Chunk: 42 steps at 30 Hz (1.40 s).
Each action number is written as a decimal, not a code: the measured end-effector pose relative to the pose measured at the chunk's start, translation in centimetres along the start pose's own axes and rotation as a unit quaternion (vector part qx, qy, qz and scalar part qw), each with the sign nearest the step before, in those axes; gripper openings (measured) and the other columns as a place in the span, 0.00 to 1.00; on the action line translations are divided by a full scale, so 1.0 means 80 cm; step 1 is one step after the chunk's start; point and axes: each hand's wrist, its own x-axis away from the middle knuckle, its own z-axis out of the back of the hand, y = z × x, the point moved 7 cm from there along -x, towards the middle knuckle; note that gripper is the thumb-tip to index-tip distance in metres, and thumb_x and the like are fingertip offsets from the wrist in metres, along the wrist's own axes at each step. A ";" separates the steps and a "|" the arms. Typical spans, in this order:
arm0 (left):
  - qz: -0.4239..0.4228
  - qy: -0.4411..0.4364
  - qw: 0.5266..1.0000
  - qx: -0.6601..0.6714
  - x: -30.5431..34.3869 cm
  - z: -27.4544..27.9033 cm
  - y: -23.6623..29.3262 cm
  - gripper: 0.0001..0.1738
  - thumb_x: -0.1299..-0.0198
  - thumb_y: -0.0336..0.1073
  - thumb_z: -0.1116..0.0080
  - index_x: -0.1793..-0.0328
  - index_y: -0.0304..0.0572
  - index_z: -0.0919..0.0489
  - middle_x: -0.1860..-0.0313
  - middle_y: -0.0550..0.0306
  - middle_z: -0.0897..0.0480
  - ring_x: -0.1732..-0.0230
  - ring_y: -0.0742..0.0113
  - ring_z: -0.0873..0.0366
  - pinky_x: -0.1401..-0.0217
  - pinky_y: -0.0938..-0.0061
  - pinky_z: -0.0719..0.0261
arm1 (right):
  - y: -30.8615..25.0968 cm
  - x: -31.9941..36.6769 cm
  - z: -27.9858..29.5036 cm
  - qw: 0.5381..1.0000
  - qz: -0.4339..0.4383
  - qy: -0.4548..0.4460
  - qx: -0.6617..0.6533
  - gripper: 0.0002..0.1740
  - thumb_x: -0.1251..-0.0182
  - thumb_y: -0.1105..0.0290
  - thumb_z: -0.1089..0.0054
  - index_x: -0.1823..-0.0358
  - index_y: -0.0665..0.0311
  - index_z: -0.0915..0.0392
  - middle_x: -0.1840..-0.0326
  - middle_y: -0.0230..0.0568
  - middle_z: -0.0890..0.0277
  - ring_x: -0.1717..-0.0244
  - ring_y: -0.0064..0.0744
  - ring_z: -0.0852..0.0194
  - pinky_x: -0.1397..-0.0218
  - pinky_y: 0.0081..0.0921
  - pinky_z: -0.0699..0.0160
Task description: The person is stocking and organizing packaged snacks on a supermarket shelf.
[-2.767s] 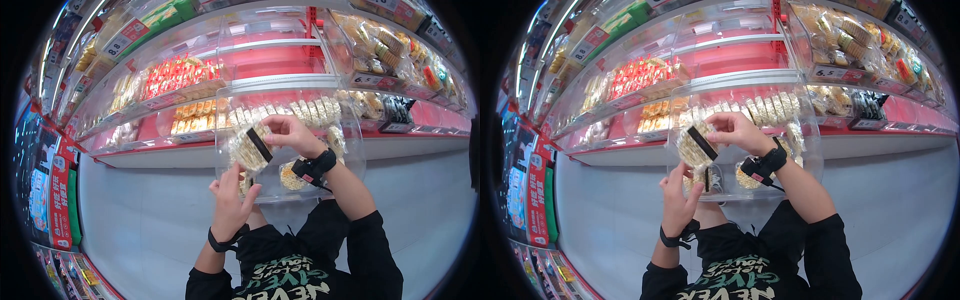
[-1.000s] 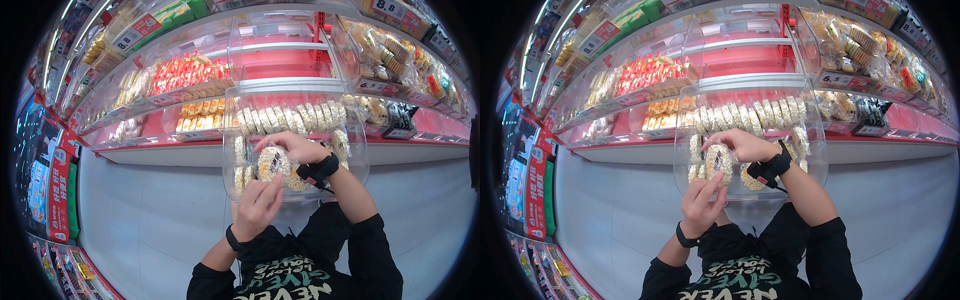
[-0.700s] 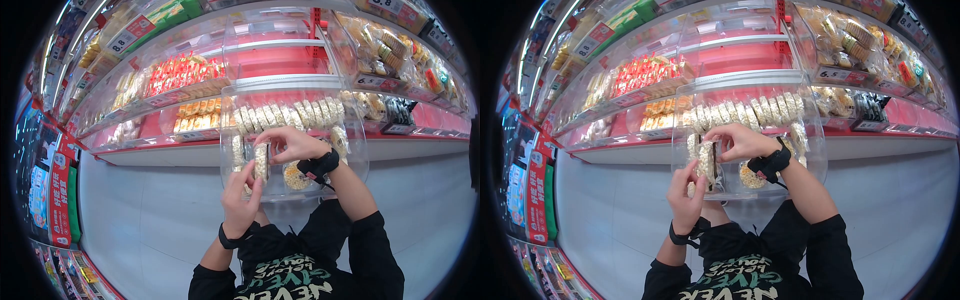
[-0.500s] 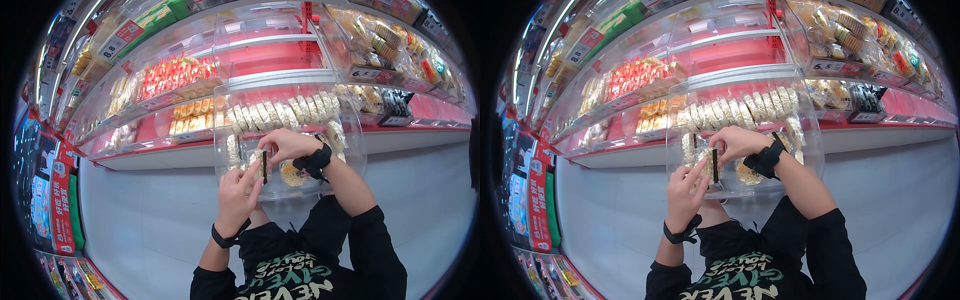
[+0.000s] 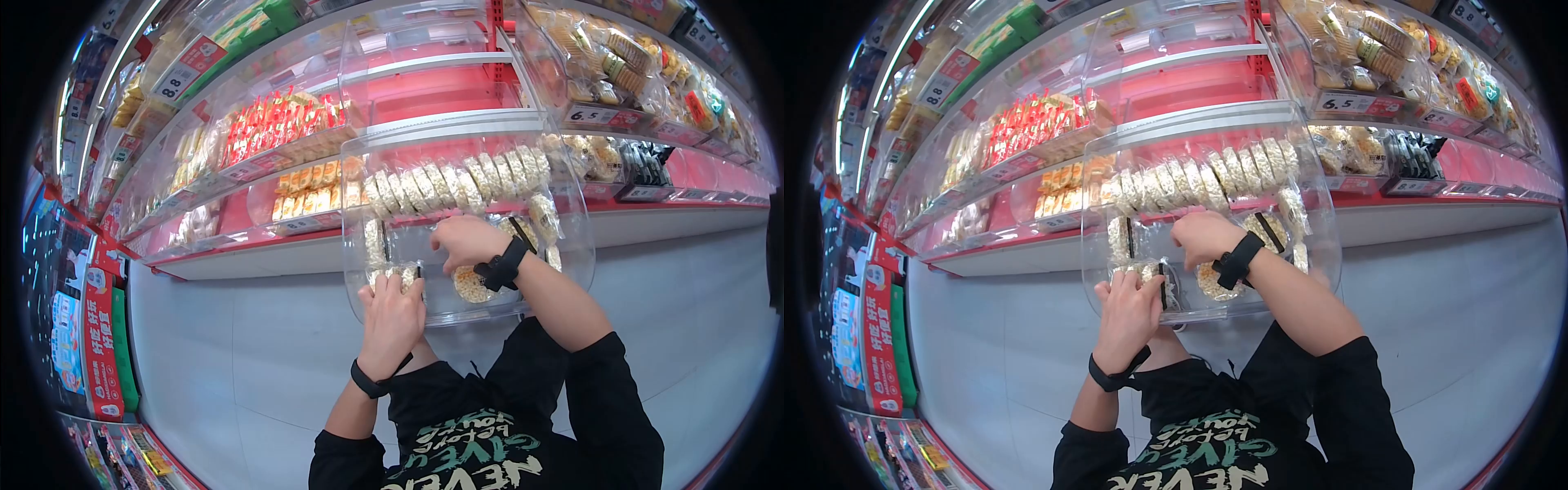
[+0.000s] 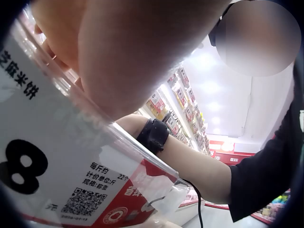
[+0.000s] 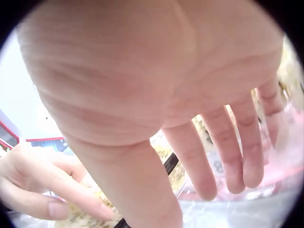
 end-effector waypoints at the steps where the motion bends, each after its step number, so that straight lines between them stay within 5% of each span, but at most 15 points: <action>1: 0.011 0.002 1.000 -0.015 0.000 0.001 -0.001 0.14 0.45 0.33 0.38 0.51 0.50 0.14 0.64 0.57 0.27 0.57 0.60 0.29 0.51 0.61 0.42 | 0.003 0.003 0.009 0.998 -0.041 -0.026 0.036 0.19 0.60 0.65 0.25 0.65 0.67 0.14 0.64 0.50 0.15 0.61 0.51 0.17 0.56 0.42 0.18; 5: 0.032 -0.021 0.998 -0.059 -0.003 -0.001 -0.001 0.13 0.46 0.35 0.37 0.53 0.49 0.14 0.62 0.54 0.27 0.53 0.57 0.31 0.52 0.60 0.42 | -0.011 0.018 0.009 0.965 -0.141 -0.205 0.083 0.24 0.60 0.71 0.25 0.57 0.68 0.15 0.54 0.54 0.16 0.50 0.49 0.16 0.52 0.43 0.17; 8: 0.030 -0.024 0.998 -0.048 -0.003 -0.008 -0.005 0.13 0.46 0.36 0.37 0.54 0.48 0.14 0.62 0.54 0.28 0.51 0.56 0.32 0.52 0.60 0.42 | -0.001 0.015 -0.010 0.955 -0.139 -0.240 0.100 0.23 0.62 0.73 0.25 0.58 0.68 0.15 0.56 0.53 0.16 0.50 0.48 0.16 0.54 0.42 0.17; 14: 0.029 0.000 0.999 0.022 0.002 0.000 -0.005 0.12 0.45 0.36 0.38 0.55 0.45 0.15 0.61 0.54 0.29 0.52 0.57 0.32 0.52 0.60 0.41 | 0.010 0.003 -0.017 0.971 -0.036 -0.232 -0.054 0.25 0.64 0.66 0.21 0.61 0.65 0.19 0.61 0.45 0.18 0.56 0.43 0.19 0.55 0.36 0.21; 18: 0.039 -0.009 0.999 0.035 0.004 -0.004 -0.010 0.11 0.45 0.35 0.38 0.57 0.42 0.15 0.62 0.53 0.29 0.52 0.56 0.31 0.52 0.60 0.41 | -0.020 0.002 0.047 0.967 0.103 -0.066 -0.222 0.23 0.60 0.65 0.20 0.63 0.65 0.22 0.66 0.35 0.23 0.63 0.31 0.28 0.56 0.30 0.26; 22: 0.043 -0.005 0.998 0.042 0.004 -0.007 -0.013 0.10 0.45 0.37 0.37 0.59 0.42 0.16 0.60 0.52 0.28 0.51 0.55 0.31 0.51 0.60 0.41 | -0.020 0.007 0.073 0.932 0.079 -0.027 -0.351 0.17 0.48 0.71 0.25 0.59 0.60 0.23 0.63 0.24 0.27 0.61 0.15 0.33 0.59 0.20 0.32; 25: 0.042 -0.023 0.997 0.053 0.005 -0.010 -0.015 0.16 0.44 0.44 0.34 0.55 0.43 0.15 0.56 0.51 0.26 0.49 0.54 0.31 0.50 0.60 0.42 | -0.023 0.006 0.072 0.897 0.064 -0.004 -0.437 0.18 0.43 0.72 0.28 0.51 0.61 0.23 0.60 0.25 0.27 0.61 0.14 0.33 0.58 0.19 0.31; 31: 0.037 -0.012 0.997 0.066 0.004 0.006 -0.005 0.30 0.45 0.57 0.32 0.46 0.41 0.16 0.54 0.51 0.25 0.47 0.54 0.32 0.47 0.60 0.42 | -0.033 0.008 0.066 0.876 0.040 -0.035 -0.478 0.23 0.41 0.75 0.31 0.43 0.63 0.22 0.56 0.28 0.25 0.58 0.16 0.29 0.51 0.20 0.26; 34: 0.038 -0.001 0.997 0.072 0.004 0.004 -0.007 0.28 0.43 0.56 0.34 0.49 0.39 0.16 0.55 0.50 0.26 0.48 0.53 0.32 0.48 0.60 0.42 | -0.022 0.005 0.059 0.889 0.052 -0.052 -0.452 0.23 0.45 0.75 0.31 0.46 0.63 0.21 0.54 0.29 0.23 0.55 0.20 0.27 0.50 0.24 0.25; 42: 0.067 0.029 0.994 0.080 0.005 -0.001 -0.011 0.17 0.40 0.46 0.35 0.58 0.39 0.18 0.61 0.52 0.26 0.52 0.56 0.30 0.49 0.61 0.43 | -0.021 0.008 0.054 0.988 0.072 -0.022 -0.132 0.17 0.60 0.72 0.30 0.66 0.68 0.25 0.65 0.44 0.24 0.61 0.43 0.24 0.58 0.34 0.26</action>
